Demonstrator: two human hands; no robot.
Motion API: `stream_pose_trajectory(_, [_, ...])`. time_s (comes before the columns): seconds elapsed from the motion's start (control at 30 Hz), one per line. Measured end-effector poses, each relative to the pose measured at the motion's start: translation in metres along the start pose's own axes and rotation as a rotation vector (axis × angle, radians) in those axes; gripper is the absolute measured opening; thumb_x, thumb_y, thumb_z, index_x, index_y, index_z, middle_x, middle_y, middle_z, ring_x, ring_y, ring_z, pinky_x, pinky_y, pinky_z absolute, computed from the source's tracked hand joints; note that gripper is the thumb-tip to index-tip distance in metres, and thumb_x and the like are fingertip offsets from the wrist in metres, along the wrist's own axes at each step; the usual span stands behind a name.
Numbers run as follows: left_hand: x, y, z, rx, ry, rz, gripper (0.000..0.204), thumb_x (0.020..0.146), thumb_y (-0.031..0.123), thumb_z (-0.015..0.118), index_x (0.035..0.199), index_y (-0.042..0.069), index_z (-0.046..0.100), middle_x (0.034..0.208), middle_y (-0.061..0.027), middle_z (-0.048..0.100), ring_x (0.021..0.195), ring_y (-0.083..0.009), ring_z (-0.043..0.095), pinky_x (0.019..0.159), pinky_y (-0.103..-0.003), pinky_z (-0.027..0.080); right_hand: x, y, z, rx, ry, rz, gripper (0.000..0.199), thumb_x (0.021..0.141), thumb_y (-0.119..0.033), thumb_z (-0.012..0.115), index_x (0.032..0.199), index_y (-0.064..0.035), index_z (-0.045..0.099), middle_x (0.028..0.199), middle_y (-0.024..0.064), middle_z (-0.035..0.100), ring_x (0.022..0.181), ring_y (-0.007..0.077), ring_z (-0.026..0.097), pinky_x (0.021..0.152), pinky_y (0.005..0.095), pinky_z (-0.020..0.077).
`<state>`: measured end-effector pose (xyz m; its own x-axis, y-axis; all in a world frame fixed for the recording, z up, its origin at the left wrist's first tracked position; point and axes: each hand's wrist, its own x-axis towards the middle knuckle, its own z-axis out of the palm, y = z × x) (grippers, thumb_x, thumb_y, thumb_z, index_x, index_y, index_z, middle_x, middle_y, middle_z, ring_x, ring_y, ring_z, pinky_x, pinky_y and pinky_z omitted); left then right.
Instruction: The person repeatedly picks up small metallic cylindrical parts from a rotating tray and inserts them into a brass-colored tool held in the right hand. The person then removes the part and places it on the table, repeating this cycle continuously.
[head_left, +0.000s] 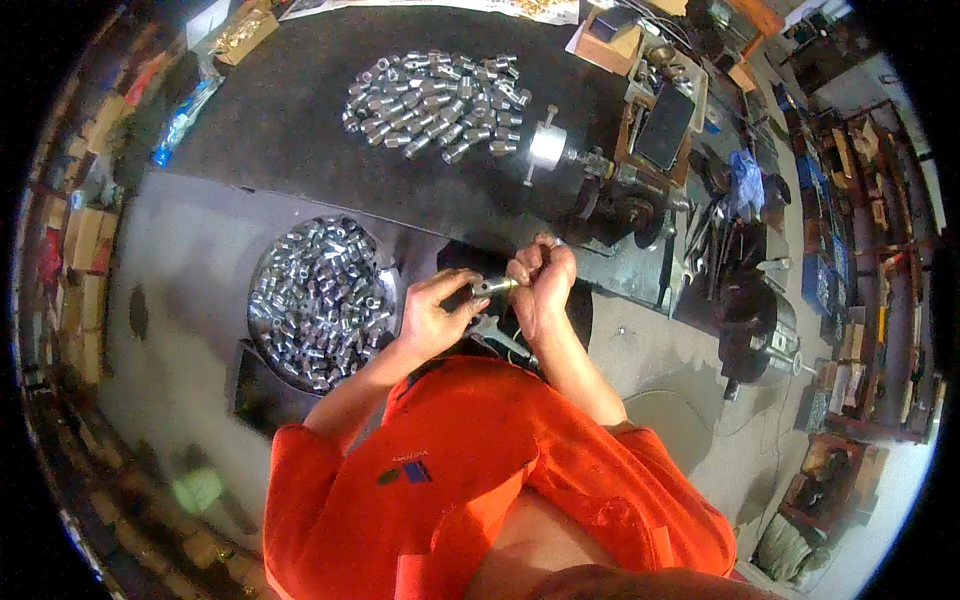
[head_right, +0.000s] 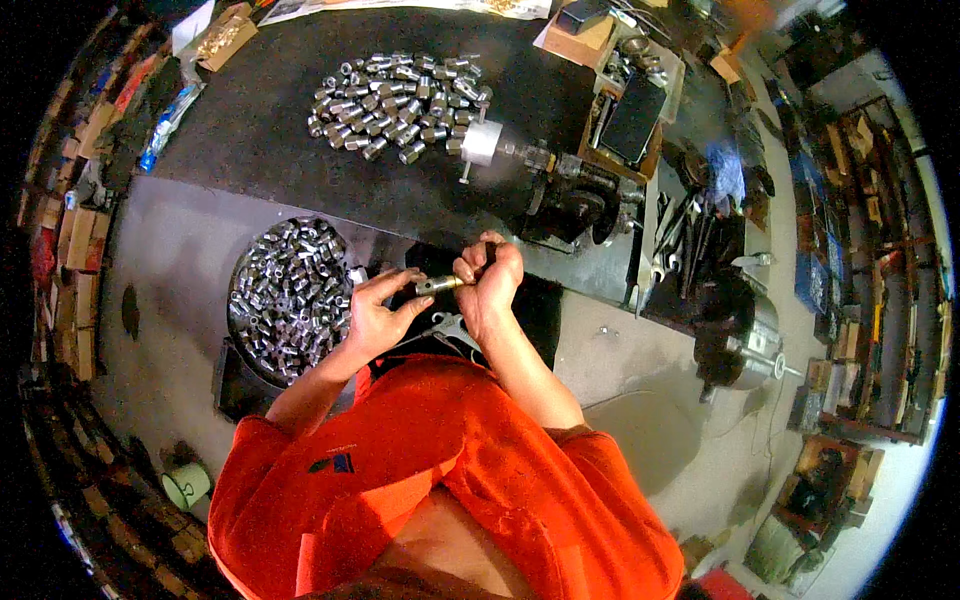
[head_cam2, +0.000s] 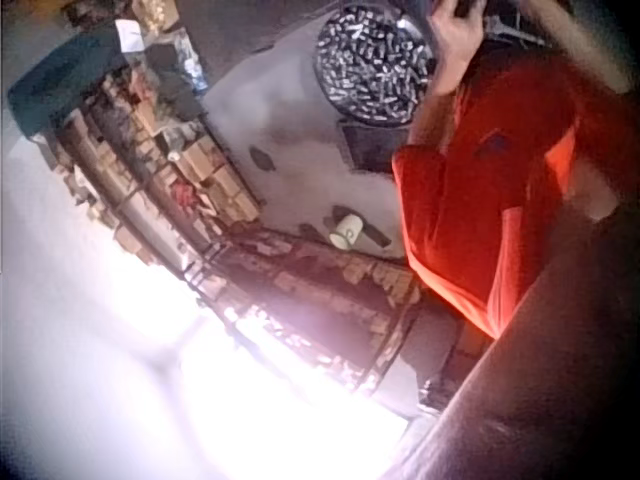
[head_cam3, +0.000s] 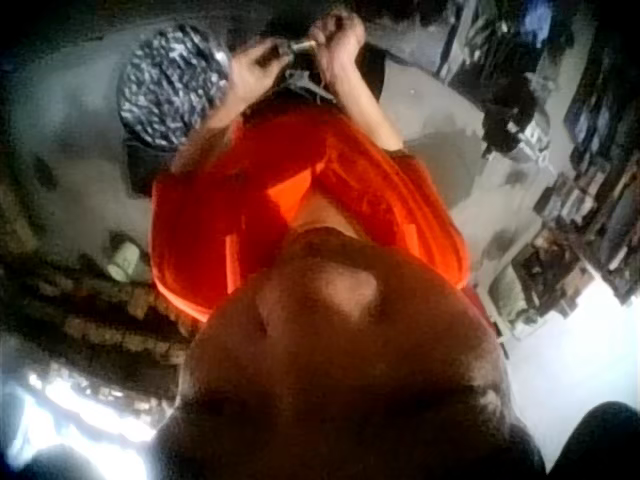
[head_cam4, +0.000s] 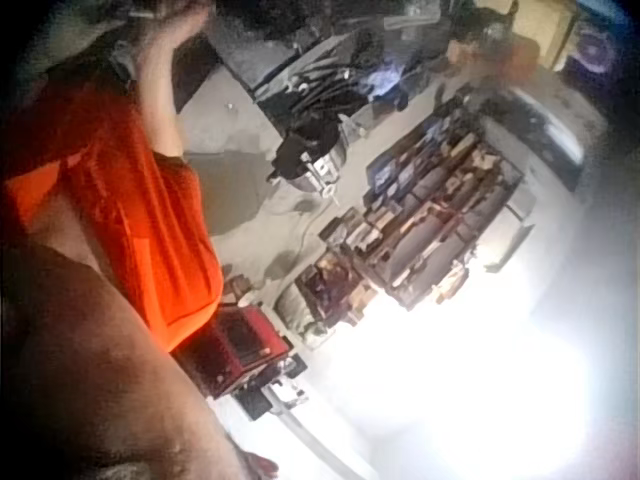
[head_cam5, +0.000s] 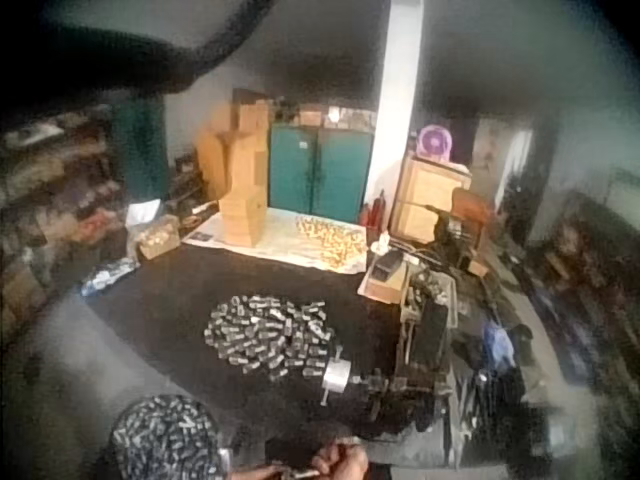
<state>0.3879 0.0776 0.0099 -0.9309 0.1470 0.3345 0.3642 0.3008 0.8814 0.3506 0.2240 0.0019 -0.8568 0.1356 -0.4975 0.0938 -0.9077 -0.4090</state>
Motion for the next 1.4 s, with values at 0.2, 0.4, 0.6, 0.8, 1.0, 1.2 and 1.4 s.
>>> stream_pose_trajectory(0.2, [-0.018,-0.017,-0.006,-0.455,0.074,-0.505,0.018,0.070,-0.001,0.064,0.087,-0.003,0.059,0.074,-0.0050,0.061,0.063,-0.0100,0.057,0.057,-0.022,0.046,0.004,-0.004,0.003,-0.058,-0.069,0.013,0.014,0.080,-0.018,0.037,0.078,-0.0062,0.045,0.055,0.0007,0.031,0.047,0.0115,0.027,0.040,0.0249,0.0238])
stream_pose_trajectory(0.4, [0.070,-0.054,-0.055,0.061,0.027,-0.274,0.021,0.066,0.005,0.064,0.086,0.002,0.061,0.062,-0.0049,0.056,0.059,-0.0054,0.050,0.055,-0.022,0.043,-0.013,0.014,-0.013,-0.124,-0.196,0.176,0.012,0.077,-0.016,0.039,0.077,-0.0068,0.046,0.055,0.0016,0.032,0.047,0.0108,0.024,0.042,0.0240,0.0233])
stream_pose_trajectory(0.6, [0.217,-0.092,-0.079,0.661,0.211,0.021,0.027,0.066,0.018,0.060,0.091,0.011,0.063,0.079,-0.0152,0.062,0.073,-0.0294,0.061,0.064,-0.037,0.047,-0.018,-0.003,-0.007,-0.139,-0.204,0.123,0.011,0.077,-0.013,0.038,0.077,-0.0066,0.047,0.054,0.0010,0.030,0.047,0.0096,0.024,0.041,0.0227,0.0219])
stream_pose_trajectory(0.8, [0.281,-0.111,-0.067,0.961,0.153,-0.049,0.030,0.067,0.017,0.055,0.095,0.015,0.062,0.097,-0.0137,0.059,0.087,-0.0312,0.058,0.075,-0.040,0.046,-0.017,-0.011,-0.012,-0.170,-0.198,0.103,0.013,0.078,-0.014,0.036,0.079,-0.0062,0.046,0.056,0.0011,0.032,0.049,0.0102,0.026,0.042,0.0233,0.0235])
stream_pose_trajectory(1.0, [0.242,-0.108,-0.109,0.891,0.252,0.004,0.028,0.073,0.029,0.057,0.094,0.012,0.062,0.083,-0.0126,0.062,0.079,-0.0295,0.059,0.070,-0.038,0.047,-0.026,-0.007,-0.013,-0.250,-0.161,0.121,0.013,0.078,-0.015,0.037,0.078,-0.0066,0.046,0.055,0.0003,0.030,0.048,0.0101,0.025,0.042,0.0231,0.0227])
stream_pose_trajectory(1.2, [0.086,-0.134,-0.183,0.310,0.416,-0.317,0.029,0.070,0.018,0.063,0.093,0.001,0.061,0.078,-0.0157,0.063,0.069,-0.0210,0.063,0.062,-0.030,0.048,-0.022,0.005,-0.018,-0.220,-0.171,0.202,0.015,0.076,-0.014,0.036,0.077,-0.0052,0.048,0.054,0.0001,0.030,0.048,0.0096,0.024,0.041,0.0225,0.0209])
stream_pose_trajectory(1.4, [-0.052,-0.220,-0.182,0.606,0.145,-0.715,0.030,0.066,0.014,0.056,0.095,0.012,0.063,0.081,-0.0176,0.062,0.079,-0.0324,0.059,0.071,-0.036,0.047,-0.022,0.016,-0.008,-0.277,-0.195,0.253,0.015,0.076,-0.014,0.035,0.077,-0.0052,0.048,0.054,0.0005,0.031,0.048,0.0095,0.025,0.041,0.0222,0.0215])
